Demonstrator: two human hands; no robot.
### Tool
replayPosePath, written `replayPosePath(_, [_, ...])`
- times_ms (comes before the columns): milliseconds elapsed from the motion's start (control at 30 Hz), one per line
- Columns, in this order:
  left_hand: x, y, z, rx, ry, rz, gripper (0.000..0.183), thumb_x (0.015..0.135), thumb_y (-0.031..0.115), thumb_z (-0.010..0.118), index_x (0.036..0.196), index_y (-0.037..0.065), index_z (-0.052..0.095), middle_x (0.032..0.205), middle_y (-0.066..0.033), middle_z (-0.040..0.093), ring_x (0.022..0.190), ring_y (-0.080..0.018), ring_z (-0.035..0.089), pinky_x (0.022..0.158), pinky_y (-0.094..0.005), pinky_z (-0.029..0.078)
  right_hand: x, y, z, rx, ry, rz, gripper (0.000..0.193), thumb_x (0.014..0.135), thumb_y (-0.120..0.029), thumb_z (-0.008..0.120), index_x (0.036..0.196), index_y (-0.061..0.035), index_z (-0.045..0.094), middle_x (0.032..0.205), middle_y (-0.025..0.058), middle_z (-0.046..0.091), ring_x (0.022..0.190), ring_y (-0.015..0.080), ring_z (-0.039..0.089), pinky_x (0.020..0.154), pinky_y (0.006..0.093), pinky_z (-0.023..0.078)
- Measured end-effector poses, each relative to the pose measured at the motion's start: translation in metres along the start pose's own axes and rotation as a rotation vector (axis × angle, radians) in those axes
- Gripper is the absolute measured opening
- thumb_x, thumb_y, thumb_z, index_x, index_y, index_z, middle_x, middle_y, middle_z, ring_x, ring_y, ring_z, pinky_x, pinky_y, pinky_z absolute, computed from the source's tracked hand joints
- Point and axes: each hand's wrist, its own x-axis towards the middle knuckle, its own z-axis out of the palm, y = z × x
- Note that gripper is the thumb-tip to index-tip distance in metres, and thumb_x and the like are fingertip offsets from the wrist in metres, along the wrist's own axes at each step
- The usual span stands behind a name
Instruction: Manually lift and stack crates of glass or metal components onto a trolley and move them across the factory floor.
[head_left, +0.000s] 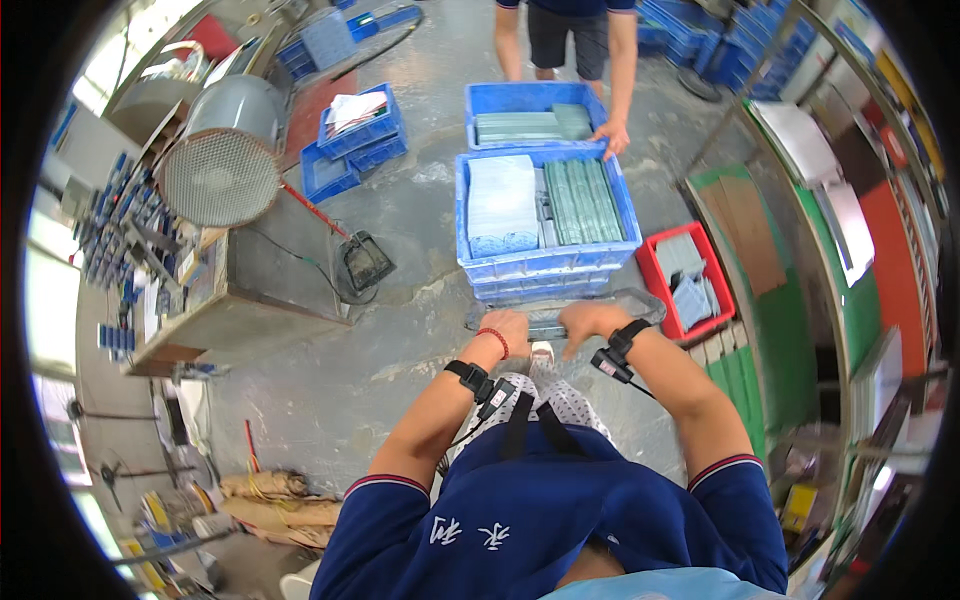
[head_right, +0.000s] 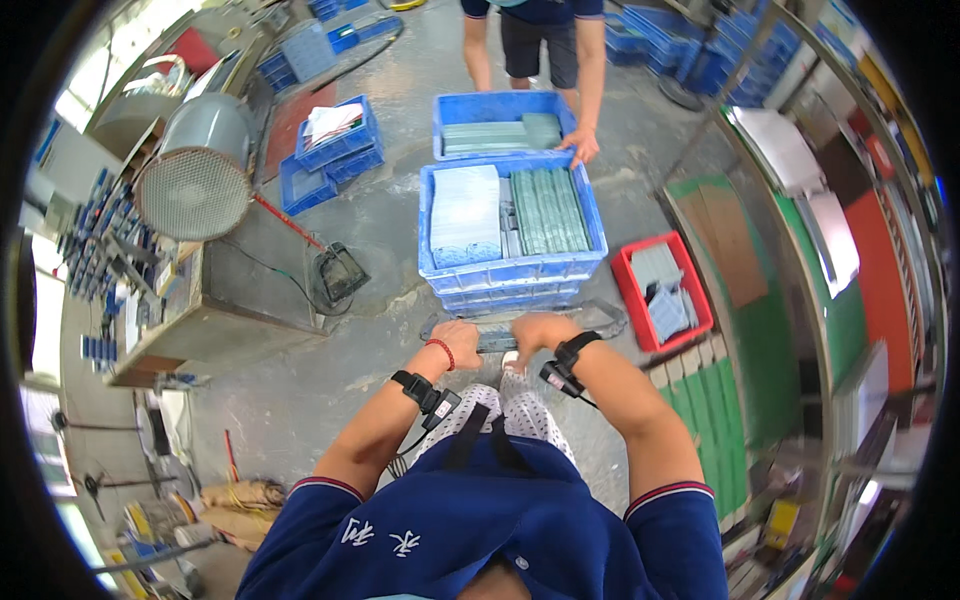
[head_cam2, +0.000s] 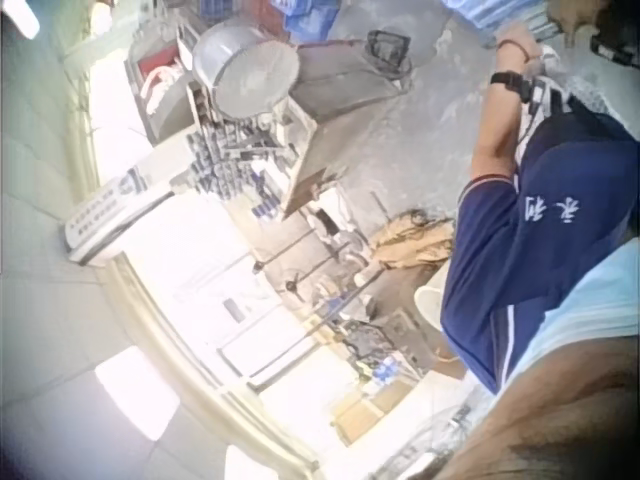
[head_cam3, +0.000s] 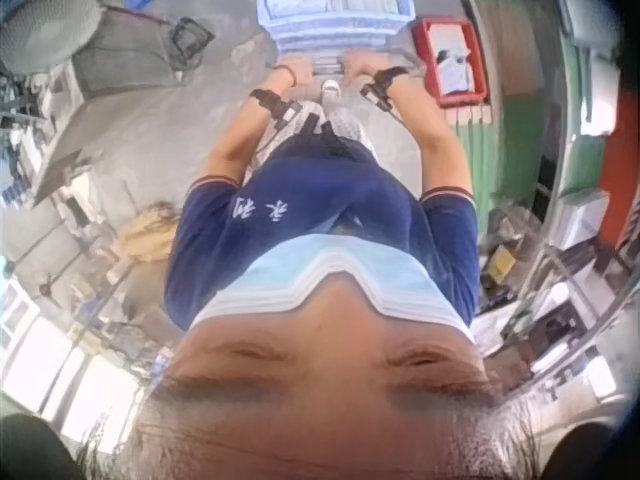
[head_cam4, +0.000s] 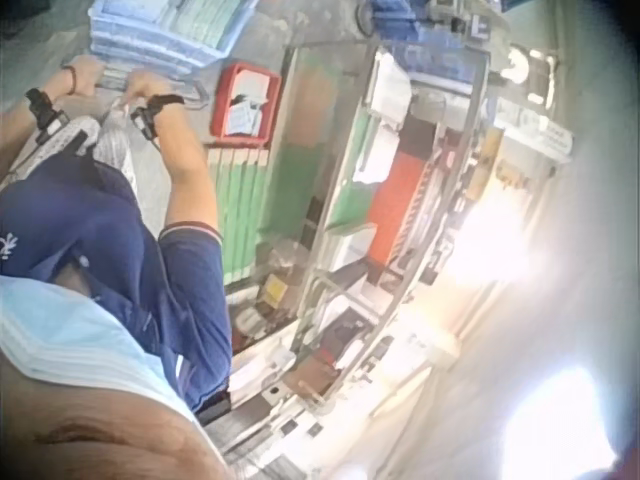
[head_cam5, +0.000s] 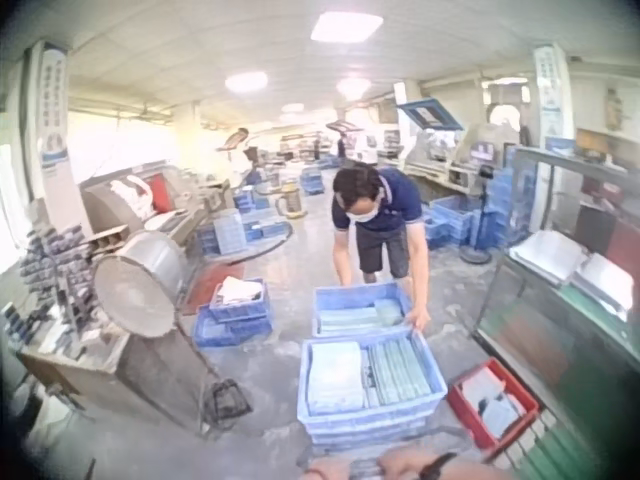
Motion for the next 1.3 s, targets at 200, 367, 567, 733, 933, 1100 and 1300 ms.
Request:
replayPosePath(200, [-0.069, 0.032, 0.064, 0.044, 0.014, 0.035, 0.034, 0.056, 0.029, 0.063, 0.072, -0.001, 0.064, 0.076, -0.0211, 0.061, 0.077, -0.0337, 0.060, 0.068, -0.0393, 0.049, -0.043, -0.095, 0.096, -0.069, 0.411, 0.166, 0.024, 0.058, -0.023, 0.068, 0.071, -0.0030, 0.065, 0.073, 0.0156, 0.063, 0.071, 0.0281, 0.062, 0.062, 0.0368, 0.049])
replayPosePath(367, [-0.125, 0.057, 0.108, 0.049, -0.016, 0.145, 0.038, 0.058, 0.037, 0.063, 0.069, 0.000, 0.063, 0.070, -0.0220, 0.060, 0.070, -0.0344, 0.060, 0.063, -0.0412, 0.048, -0.088, -0.136, 0.161, -0.049, 0.420, 0.251, 0.015, 0.062, -0.018, 0.060, 0.068, -0.0055, 0.065, 0.070, 0.0144, 0.063, 0.069, 0.0288, 0.062, 0.059, 0.0370, 0.050])
replayPosePath(567, [-0.192, 0.090, 0.165, 0.084, -0.228, 0.244, 0.042, 0.058, 0.038, 0.062, 0.072, -0.002, 0.062, 0.074, -0.0216, 0.060, 0.072, -0.0348, 0.060, 0.066, -0.0410, 0.048, -0.134, -0.168, 0.251, -0.024, 0.439, 0.239, 0.015, 0.065, -0.016, 0.055, 0.070, -0.0064, 0.065, 0.071, 0.0147, 0.063, 0.068, 0.0291, 0.062, 0.061, 0.0386, 0.049])
replayPosePath(733, [-0.244, 0.095, 0.211, -0.007, -0.380, 0.414, 0.050, 0.062, 0.037, 0.063, 0.089, -0.004, 0.057, 0.085, -0.0230, 0.059, 0.080, -0.0355, 0.058, 0.073, -0.0390, 0.047, -0.168, -0.197, 0.319, -0.062, 0.479, 0.239, 0.014, 0.064, -0.018, 0.056, 0.068, -0.0080, 0.064, 0.067, 0.0139, 0.062, 0.063, 0.0291, 0.062, 0.056, 0.0392, 0.049])
replayPosePath(933, [-0.235, 0.035, 0.213, -0.298, -0.358, 0.693, 0.051, 0.066, 0.029, 0.069, 0.104, -0.002, 0.054, 0.124, -0.0216, 0.041, 0.112, -0.0319, 0.042, 0.089, -0.0357, 0.039, -0.224, -0.216, 0.407, -0.169, 0.570, 0.352, 0.007, 0.060, -0.019, 0.057, 0.058, -0.0131, 0.060, 0.055, 0.0087, 0.058, 0.052, 0.0258, 0.059, 0.048, 0.0376, 0.044])
replayPosePath(1100, [-0.202, 0.002, 0.019, -0.392, 0.279, 0.389, 0.068, 0.072, 0.015, 0.065, 0.128, 0.001, 0.028, 0.084, -0.0114, 0.063, 0.076, -0.0147, 0.060, 0.079, -0.0291, 0.044, -0.280, -0.224, 0.463, -0.156, 0.492, 0.490, 0.004, 0.057, -0.018, 0.058, 0.056, -0.0147, 0.060, 0.056, 0.0074, 0.058, 0.057, 0.0246, 0.058, 0.060, 0.0379, 0.042])
replayPosePath(1300, [-0.197, -0.122, -0.115, -0.142, 0.511, 0.025, 0.097, 0.068, 0.012, 0.067, 0.135, 0.002, -0.002, 0.083, -0.0088, 0.065, 0.071, -0.0169, 0.062, 0.064, -0.0264, 0.047, -0.336, -0.256, 0.527, -0.146, 0.394, 0.567, 0.005, 0.048, -0.020, 0.060, 0.052, -0.0182, 0.058, 0.055, 0.0042, 0.055, 0.062, 0.0227, 0.056, 0.062, 0.0378, 0.039])
